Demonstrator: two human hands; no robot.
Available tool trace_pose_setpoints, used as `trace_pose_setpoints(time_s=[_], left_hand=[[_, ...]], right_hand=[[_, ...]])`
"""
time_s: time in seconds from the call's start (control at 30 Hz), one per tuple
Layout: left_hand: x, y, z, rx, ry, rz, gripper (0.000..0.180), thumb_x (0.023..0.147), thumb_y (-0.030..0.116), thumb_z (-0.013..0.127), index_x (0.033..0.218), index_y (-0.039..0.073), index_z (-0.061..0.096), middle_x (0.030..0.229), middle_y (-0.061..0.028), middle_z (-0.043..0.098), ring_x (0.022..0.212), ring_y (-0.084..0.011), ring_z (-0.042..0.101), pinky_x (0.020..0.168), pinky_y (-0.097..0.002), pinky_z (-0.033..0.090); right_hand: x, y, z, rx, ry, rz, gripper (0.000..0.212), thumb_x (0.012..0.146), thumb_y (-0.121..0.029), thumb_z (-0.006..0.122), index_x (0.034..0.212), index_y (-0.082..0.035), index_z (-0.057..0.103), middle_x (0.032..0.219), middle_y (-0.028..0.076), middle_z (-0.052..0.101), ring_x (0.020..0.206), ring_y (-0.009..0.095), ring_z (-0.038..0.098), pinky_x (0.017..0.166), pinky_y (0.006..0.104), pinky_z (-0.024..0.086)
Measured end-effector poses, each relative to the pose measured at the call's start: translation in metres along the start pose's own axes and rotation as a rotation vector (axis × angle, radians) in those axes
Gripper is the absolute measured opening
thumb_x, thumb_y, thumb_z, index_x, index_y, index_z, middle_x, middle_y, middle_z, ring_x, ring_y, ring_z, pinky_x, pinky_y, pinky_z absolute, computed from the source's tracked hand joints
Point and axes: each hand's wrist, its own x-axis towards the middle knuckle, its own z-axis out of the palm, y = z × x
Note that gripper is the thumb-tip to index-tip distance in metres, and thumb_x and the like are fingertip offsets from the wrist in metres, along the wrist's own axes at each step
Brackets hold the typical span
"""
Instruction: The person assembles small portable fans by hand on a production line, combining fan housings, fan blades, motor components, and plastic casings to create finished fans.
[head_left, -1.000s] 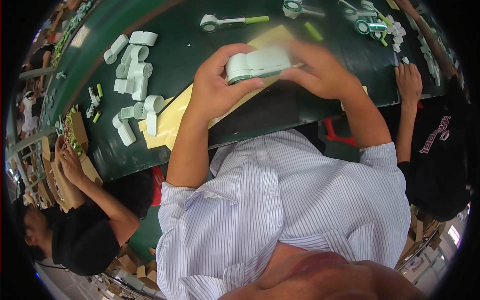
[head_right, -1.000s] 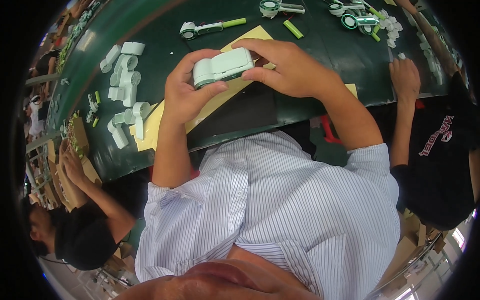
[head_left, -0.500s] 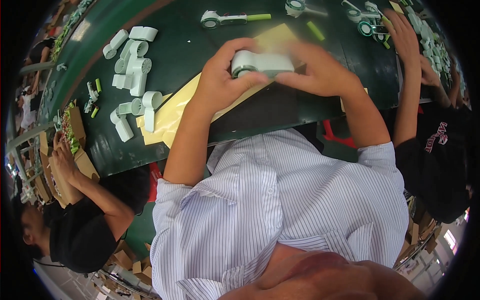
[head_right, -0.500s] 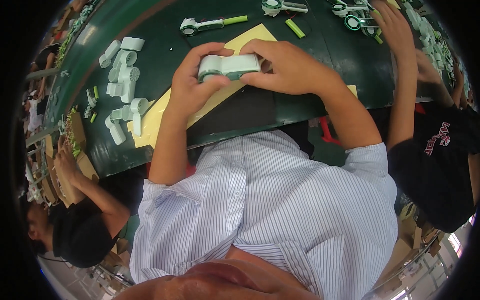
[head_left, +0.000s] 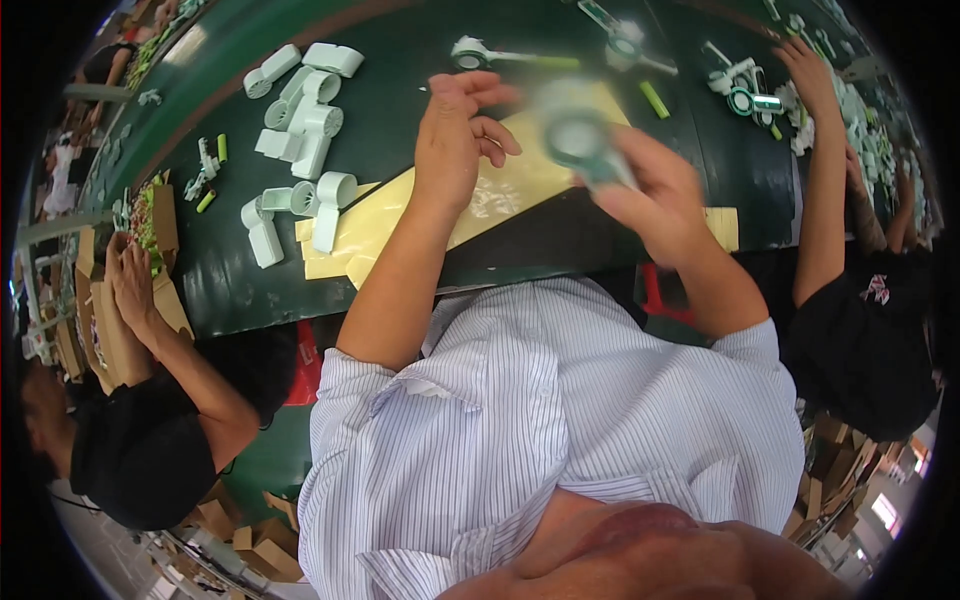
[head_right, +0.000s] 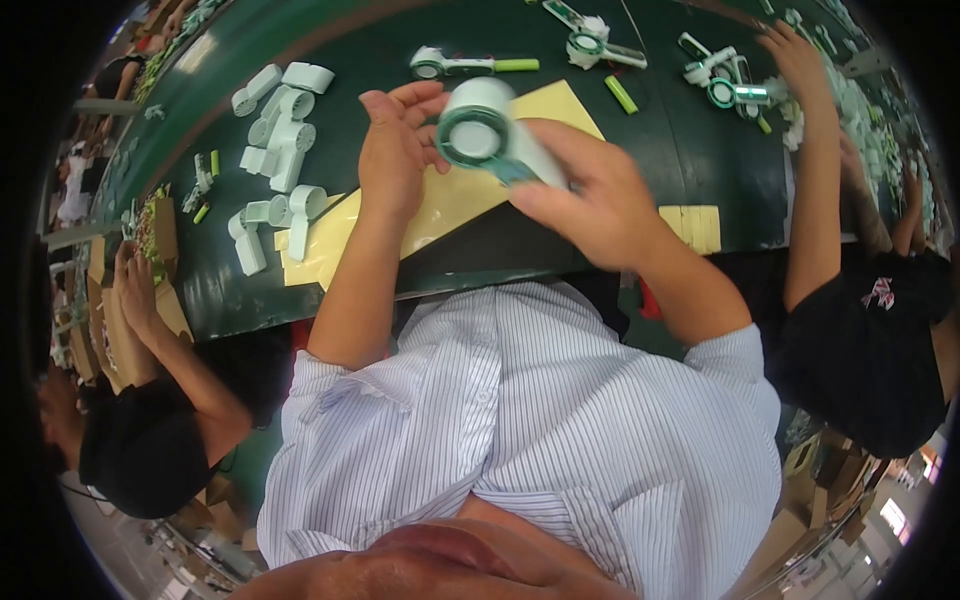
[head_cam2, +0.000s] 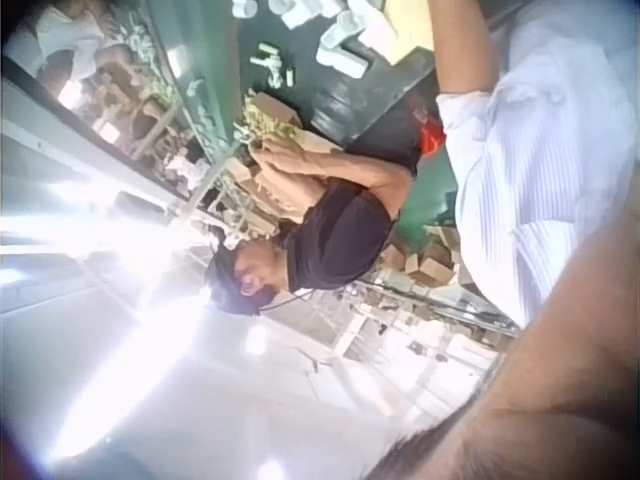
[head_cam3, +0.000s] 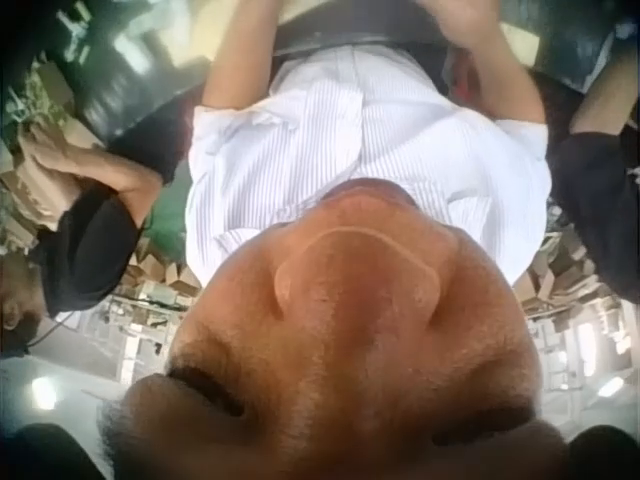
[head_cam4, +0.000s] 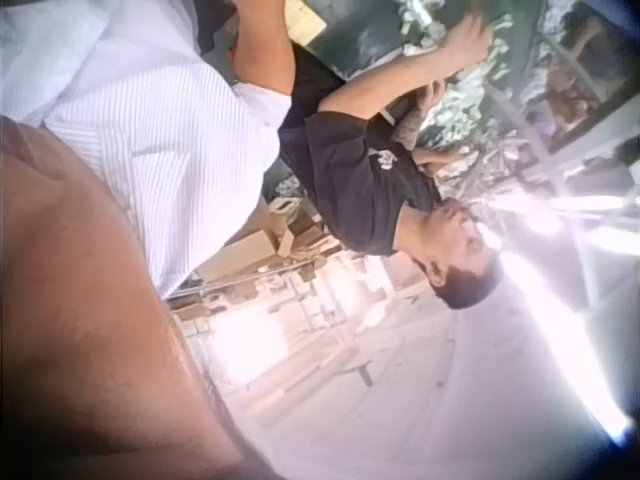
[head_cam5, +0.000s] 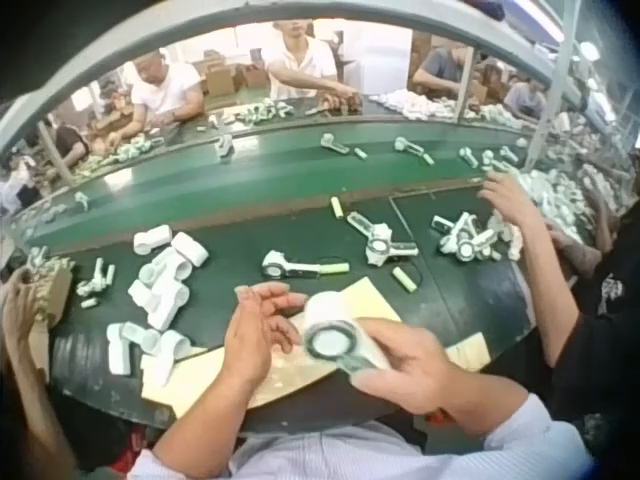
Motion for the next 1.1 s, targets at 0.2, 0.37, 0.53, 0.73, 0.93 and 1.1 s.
trace_pose_setpoints(time_s=[0.2, 0.37, 0.53, 0.73, 0.93, 1.1], left_hand=[[-0.003, 0.012, 0.002, -0.048, -0.104, -0.074, 0.059, 0.103, 0.049, 0.026, 0.112, -0.004, 0.052, 0.106, -0.0166, 0.065, 0.065, -0.0142, 0.059, 0.055, -0.0238, 0.046], [-0.011, 0.018, 0.0, -0.01, -0.248, -0.091, 0.033, 0.102, 0.031, 0.043, 0.11, 0.001, 0.056, 0.104, -0.0114, 0.066, 0.07, -0.0116, 0.06, 0.059, -0.0233, 0.047], [-0.037, 0.031, -0.005, 0.905, -0.366, 0.326, 0.039, 0.083, 0.026, 0.07, 0.109, -0.001, 0.059, 0.11, -0.0201, 0.062, 0.101, -0.037, 0.058, 0.089, -0.0416, 0.048], [-0.05, 0.032, -0.017, 1.133, -0.541, 0.224, 0.046, 0.078, 0.027, 0.074, 0.111, -0.002, 0.06, 0.126, -0.0187, 0.054, 0.12, -0.036, 0.049, 0.099, -0.0412, 0.042], [-0.026, 0.023, -0.038, 0.914, -0.631, 0.273, 0.046, 0.075, 0.023, 0.077, 0.112, 0.001, 0.061, 0.129, -0.0157, 0.054, 0.124, -0.0337, 0.047, 0.104, -0.0416, 0.039], [-0.008, 0.021, -0.052, 0.695, -0.676, 0.211, 0.042, 0.074, 0.023, 0.078, 0.108, 0.003, 0.063, 0.125, -0.0151, 0.059, 0.121, -0.0343, 0.051, 0.104, -0.0419, 0.039]], right_hand=[[-0.051, -0.045, -0.021, -0.008, 0.333, -0.798, 0.063, 0.087, -0.028, 0.063, 0.132, 0.008, 0.039, 0.11, 0.017, 0.058, 0.09, 0.025, 0.058, 0.082, 0.0332, 0.047], [-0.014, -0.068, -0.021, -0.035, 0.34, -0.82, 0.072, 0.086, -0.032, 0.065, 0.138, 0.007, 0.033, 0.116, 0.021, 0.055, 0.097, 0.029, 0.055, 0.087, 0.0377, 0.046], [0.114, -0.038, -0.012, -0.479, 0.166, -0.382, 0.049, 0.08, -0.027, 0.073, 0.118, 0.0, 0.057, 0.09, 0.012, 0.064, 0.079, 0.019, 0.064, 0.067, 0.0308, 0.049], [0.321, 0.078, -0.058, -1.01, 0.094, 0.043, 0.048, 0.082, -0.043, 0.064, 0.101, 0.002, 0.067, 0.099, 0.021, 0.068, 0.093, 0.035, 0.065, 0.081, 0.0432, 0.051], [0.405, 0.125, -0.053, -0.946, 0.385, 0.207, 0.059, 0.08, -0.053, 0.064, 0.093, 0.004, 0.069, 0.099, 0.028, 0.066, 0.096, 0.042, 0.064, 0.084, 0.0472, 0.05], [0.42, 0.112, -0.065, -1.093, 0.078, 0.177, 0.061, 0.083, -0.053, 0.06, 0.102, 0.004, 0.068, 0.108, 0.03, 0.063, 0.104, 0.042, 0.061, 0.09, 0.0473, 0.048]])
